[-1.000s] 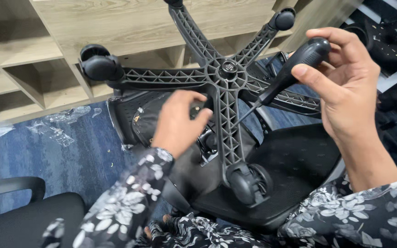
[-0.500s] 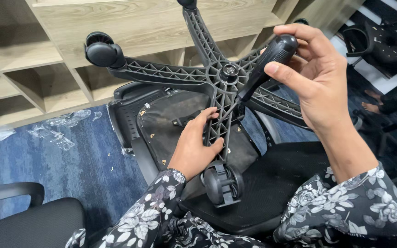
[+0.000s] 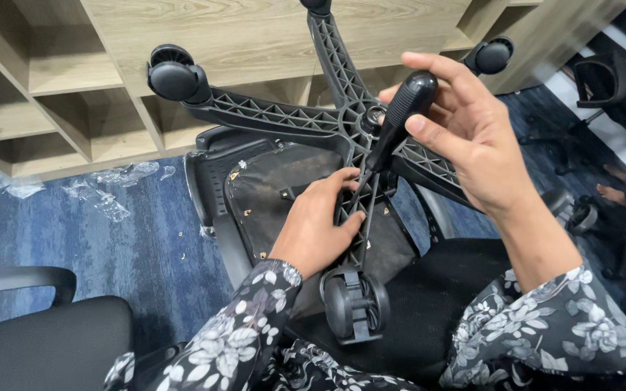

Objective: The person uses a screwdriver to tighten screws on the base of an office chair. They work on multiple attachment points on the chair's five-star base while it remains upside down on the floor.

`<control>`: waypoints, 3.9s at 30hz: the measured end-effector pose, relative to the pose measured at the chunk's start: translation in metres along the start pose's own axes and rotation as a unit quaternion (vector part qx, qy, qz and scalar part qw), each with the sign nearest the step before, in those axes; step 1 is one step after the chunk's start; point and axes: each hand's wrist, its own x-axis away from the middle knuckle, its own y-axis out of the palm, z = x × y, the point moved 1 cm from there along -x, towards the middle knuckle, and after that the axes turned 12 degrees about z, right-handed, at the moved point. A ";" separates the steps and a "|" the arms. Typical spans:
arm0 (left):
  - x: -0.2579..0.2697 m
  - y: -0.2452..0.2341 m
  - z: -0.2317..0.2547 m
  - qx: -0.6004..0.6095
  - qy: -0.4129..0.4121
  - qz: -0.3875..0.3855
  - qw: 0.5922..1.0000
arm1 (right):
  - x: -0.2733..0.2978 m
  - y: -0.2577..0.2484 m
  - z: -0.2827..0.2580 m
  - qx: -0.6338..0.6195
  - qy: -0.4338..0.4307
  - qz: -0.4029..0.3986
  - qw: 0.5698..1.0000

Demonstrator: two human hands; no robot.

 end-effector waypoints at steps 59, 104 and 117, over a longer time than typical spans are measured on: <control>-0.006 0.017 -0.013 -0.187 0.076 0.070 0.977 | -0.005 0.030 0.004 0.267 0.032 0.121 0.955; -0.004 0.015 -0.010 -0.193 0.061 0.059 0.978 | -0.027 0.005 -0.021 0.153 0.066 -0.003 0.986; -0.007 0.015 -0.014 -0.188 0.059 0.058 0.979 | -0.026 -0.004 -0.009 0.041 0.089 -0.137 0.986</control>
